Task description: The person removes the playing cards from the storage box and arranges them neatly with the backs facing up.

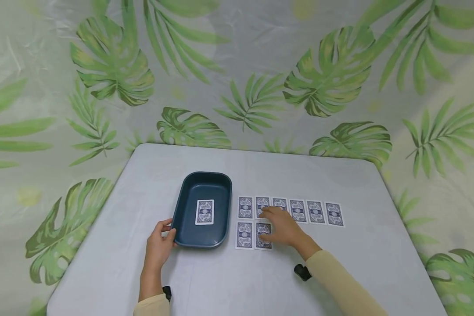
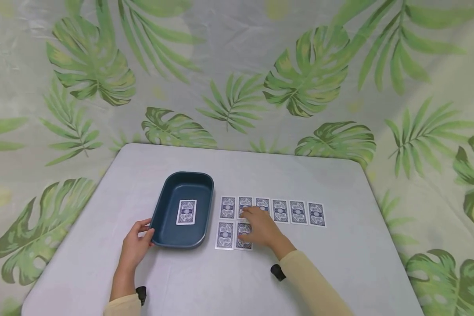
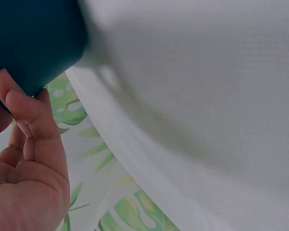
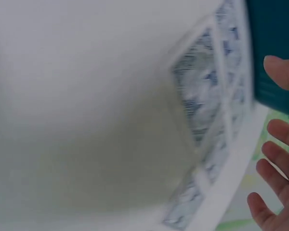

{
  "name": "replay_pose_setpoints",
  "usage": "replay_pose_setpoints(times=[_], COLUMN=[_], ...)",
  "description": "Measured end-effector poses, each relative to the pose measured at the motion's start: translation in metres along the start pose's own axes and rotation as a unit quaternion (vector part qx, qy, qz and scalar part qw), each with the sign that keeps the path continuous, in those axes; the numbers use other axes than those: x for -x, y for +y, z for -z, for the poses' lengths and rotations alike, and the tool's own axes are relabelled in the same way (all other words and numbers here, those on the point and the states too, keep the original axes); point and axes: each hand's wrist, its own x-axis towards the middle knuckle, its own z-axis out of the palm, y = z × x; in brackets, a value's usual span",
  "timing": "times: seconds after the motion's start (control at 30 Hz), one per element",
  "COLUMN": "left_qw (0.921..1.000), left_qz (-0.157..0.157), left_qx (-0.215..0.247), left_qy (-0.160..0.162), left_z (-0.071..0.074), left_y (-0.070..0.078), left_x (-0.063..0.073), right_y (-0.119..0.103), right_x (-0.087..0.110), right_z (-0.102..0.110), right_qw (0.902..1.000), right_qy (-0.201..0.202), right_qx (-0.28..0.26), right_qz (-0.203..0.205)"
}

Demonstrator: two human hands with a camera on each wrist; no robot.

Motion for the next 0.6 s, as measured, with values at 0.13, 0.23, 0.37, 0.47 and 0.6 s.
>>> replay_pose_setpoints(times=[0.13,0.23,0.37,0.47,0.6], left_qw=[1.0,1.0,0.9999,0.9997,0.9995], left_qz=[0.002,-0.001,-0.013,-0.021,-0.026], left_qx=[0.002,0.004,0.009,0.013,0.017], left_qy=[-0.002,-0.002,0.003,0.008,0.009], left_z=[0.0,0.0,-0.002,-0.003,-0.002], left_y=[0.0,-0.002,-0.005,-0.007,-0.009], left_x=[0.0,-0.001,-0.003,-0.005,-0.006], right_y=[-0.017,-0.03,-0.047,-0.061,-0.076], right_x=[-0.022,-0.041,-0.063,-0.079,-0.096], right_z=[0.015,0.025,0.032,0.032,0.026], right_qw=[0.9998,0.9993,0.9984,0.9976,0.9964], right_qy=[0.006,0.011,0.012,0.009,-0.001], right_qx=[-0.018,-0.021,-0.013,-0.01,-0.013], right_qz=[0.01,0.029,0.053,0.068,0.084])
